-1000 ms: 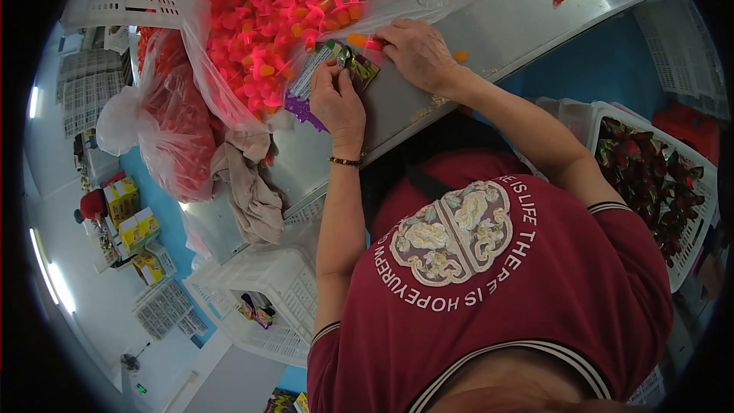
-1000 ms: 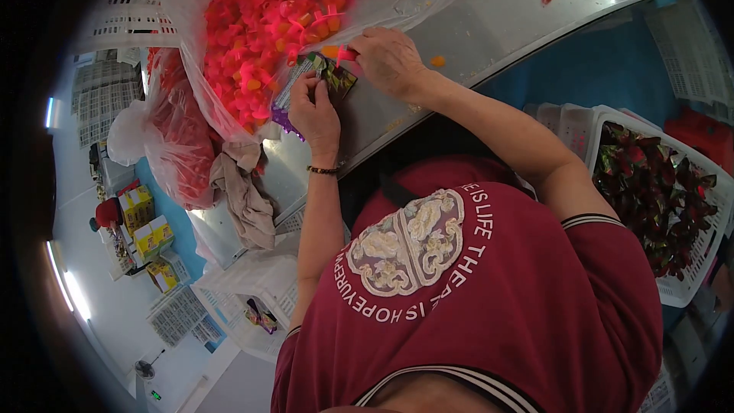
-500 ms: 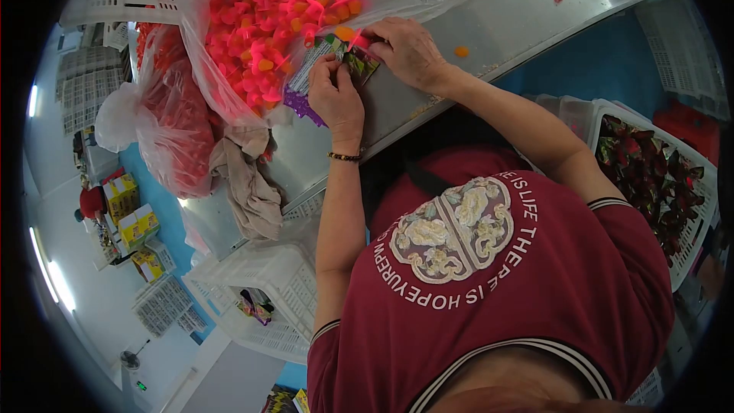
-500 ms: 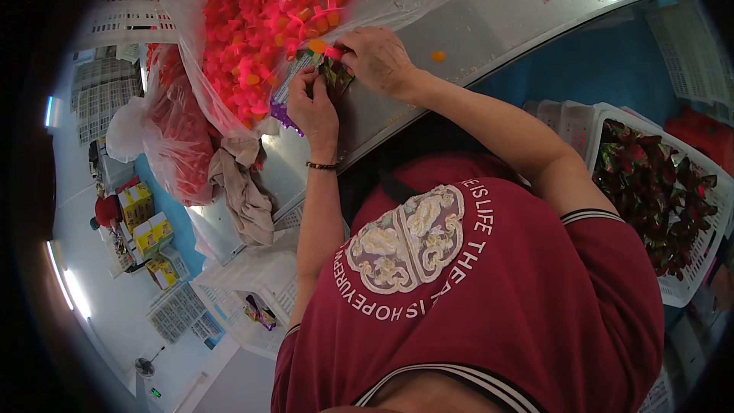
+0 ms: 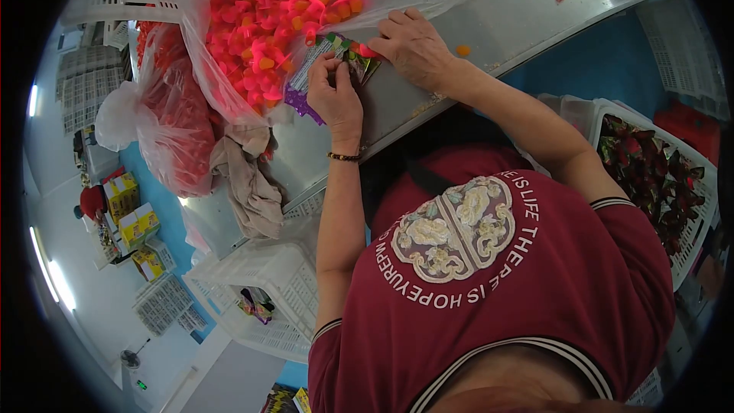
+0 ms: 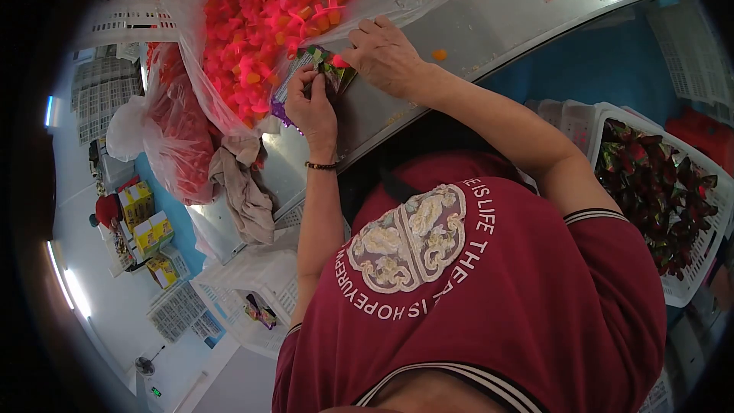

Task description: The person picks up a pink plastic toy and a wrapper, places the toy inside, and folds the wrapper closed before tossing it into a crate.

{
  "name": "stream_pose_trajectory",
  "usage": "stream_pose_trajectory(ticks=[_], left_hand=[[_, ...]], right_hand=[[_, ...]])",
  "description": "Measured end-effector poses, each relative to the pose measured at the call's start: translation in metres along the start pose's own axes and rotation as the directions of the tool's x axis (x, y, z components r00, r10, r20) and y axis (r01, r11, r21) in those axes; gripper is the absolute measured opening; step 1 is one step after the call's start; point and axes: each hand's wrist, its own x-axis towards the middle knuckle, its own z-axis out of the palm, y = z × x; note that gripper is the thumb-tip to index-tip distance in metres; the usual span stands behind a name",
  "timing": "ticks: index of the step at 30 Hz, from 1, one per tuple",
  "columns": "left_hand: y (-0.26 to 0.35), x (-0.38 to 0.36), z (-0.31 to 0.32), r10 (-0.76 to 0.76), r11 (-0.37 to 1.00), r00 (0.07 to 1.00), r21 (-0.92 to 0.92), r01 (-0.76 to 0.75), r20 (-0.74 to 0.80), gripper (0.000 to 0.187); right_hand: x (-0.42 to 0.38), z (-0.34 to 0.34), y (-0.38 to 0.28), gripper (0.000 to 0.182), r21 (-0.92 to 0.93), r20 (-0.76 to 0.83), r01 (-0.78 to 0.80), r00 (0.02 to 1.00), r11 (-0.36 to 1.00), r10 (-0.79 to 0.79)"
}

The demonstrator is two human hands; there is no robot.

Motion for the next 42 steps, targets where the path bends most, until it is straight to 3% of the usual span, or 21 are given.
stream_pose_trajectory(ticks=[2, 6, 8, 9, 11, 15, 17, 21, 24, 26, 27, 29, 30, 31, 32, 33, 35, 39, 41, 42], left_hand=[[0.003, -0.002, 0.001, -0.021, 1.000, 1.000, -0.018, 0.022, 0.020, 0.007], [0.011, -0.003, 0.002, 0.058, 0.998, 0.997, -0.005, -0.058, 0.053, 0.006], [0.013, -0.003, 0.002, 0.074, 0.997, 0.995, -0.005, -0.074, 0.065, 0.006], [0.012, -0.002, 0.001, 0.126, 0.992, 0.990, -0.007, -0.125, 0.068, 0.007], [0.009, -0.001, -0.002, 0.178, 0.984, 0.981, -0.007, -0.178, 0.074, 0.008], [0.007, 0.002, -0.001, 0.206, 0.978, 0.974, -0.056, -0.202, 0.097, 0.008], [0.009, 0.005, -0.001, 0.219, 0.974, 0.971, -0.078, -0.212, 0.096, 0.008], [0.020, 0.010, -0.007, 0.246, 0.969, 0.959, -0.046, -0.242, 0.142, 0.007], [0.023, 0.006, -0.002, 0.204, 0.976, 0.966, -0.106, -0.189, 0.161, 0.006], [0.021, 0.005, 0.000, 0.162, 0.977, 0.976, -0.162, -0.139, 0.142, 0.006], [0.019, 0.005, 0.001, 0.216, 0.972, 0.968, -0.118, -0.201, 0.130, 0.005], [0.016, 0.005, 0.001, 0.270, 0.962, 0.956, -0.071, -0.263, 0.117, 0.004], [0.015, 0.005, 0.000, 0.161, 0.979, 0.983, -0.142, -0.149, 0.084, 0.003], [0.018, 0.005, -0.001, 0.049, 0.976, 0.997, -0.215, -0.034, 0.061, 0.003], [0.022, 0.006, -0.002, 0.049, 0.976, 0.997, -0.215, -0.035, 0.061, 0.003], [0.026, 0.007, -0.004, 0.028, 0.969, 0.999, -0.246, -0.018, 0.036, 0.003], [0.033, 0.010, -0.006, 0.004, 0.961, 1.000, -0.276, -0.002, 0.007, 0.003], [0.046, 0.011, -0.005, 0.052, 0.960, 0.999, -0.274, -0.047, 0.011, 0.003], [0.061, 0.014, -0.011, 0.104, 0.969, 0.994, -0.229, -0.096, 0.025, 0.003], [0.071, 0.016, -0.018, 0.056, 0.931, 0.997, -0.360, -0.069, -0.046, 0.004]], right_hand=[[0.003, -0.006, 0.000, 0.011, -0.015, 0.006, 0.079, 0.997, 0.997, -0.079], [0.009, -0.007, 0.005, 0.016, 0.003, 0.113, 0.078, 0.991, 0.997, -0.078], [0.011, 0.003, 0.008, 0.025, 0.152, -0.018, 0.019, 1.000, 0.988, -0.016], [0.010, 0.005, 0.009, 0.025, 0.153, -0.018, 0.020, 1.000, 0.988, -0.017], [0.012, 0.000, 0.008, 0.035, 0.360, 0.068, -0.106, 0.994, 0.927, 0.087], [0.013, -0.015, 0.001, 0.038, 0.367, 0.094, -0.070, 0.995, 0.927, 0.038], [0.015, -0.010, 0.004, 0.039, 0.250, 0.019, 0.128, 0.990, 0.960, -0.137], [0.014, -0.018, 0.003, 0.039, 0.207, 0.020, 0.174, 0.983, 0.963, -0.182], [0.014, -0.015, -0.002, 0.044, 0.319, -0.014, 0.111, 0.994, 0.941, -0.113], [0.011, -0.014, -0.005, 0.045, 0.579, 0.236, -0.237, 0.965, 0.780, 0.118], [0.010, -0.011, -0.004, 0.045, 0.579, 0.237, -0.238, 0.964, 0.780, 0.119], [0.006, -0.003, 0.000, 0.038, 0.763, 0.429, -0.476, 0.879, 0.438, 0.208], [0.003, 0.001, 0.001, 0.038, 0.763, 0.430, -0.476, 0.879, 0.438, 0.206], [0.001, 0.003, 0.001, 0.034, 0.721, 0.263, -0.350, 0.937, 0.599, 0.231], [-0.001, 0.004, 0.001, 0.029, 0.632, 0.087, -0.227, 0.971, 0.741, 0.223], [-0.001, 0.005, 0.002, 0.029, 0.632, 0.086, -0.227, 0.971, 0.741, 0.224], [0.005, -0.005, 0.001, 0.024, 0.757, -0.078, -0.023, 0.989, 0.653, 0.125], [0.011, -0.029, -0.008, 0.021, 0.614, 0.030, -0.111, 0.993, 0.781, 0.118], [0.013, -0.042, -0.007, 0.019, 0.541, -0.069, 0.025, 0.998, 0.841, 0.014], [0.015, -0.054, -0.004, 0.019, 0.496, -0.056, 0.045, 0.998, 0.867, -0.020]])
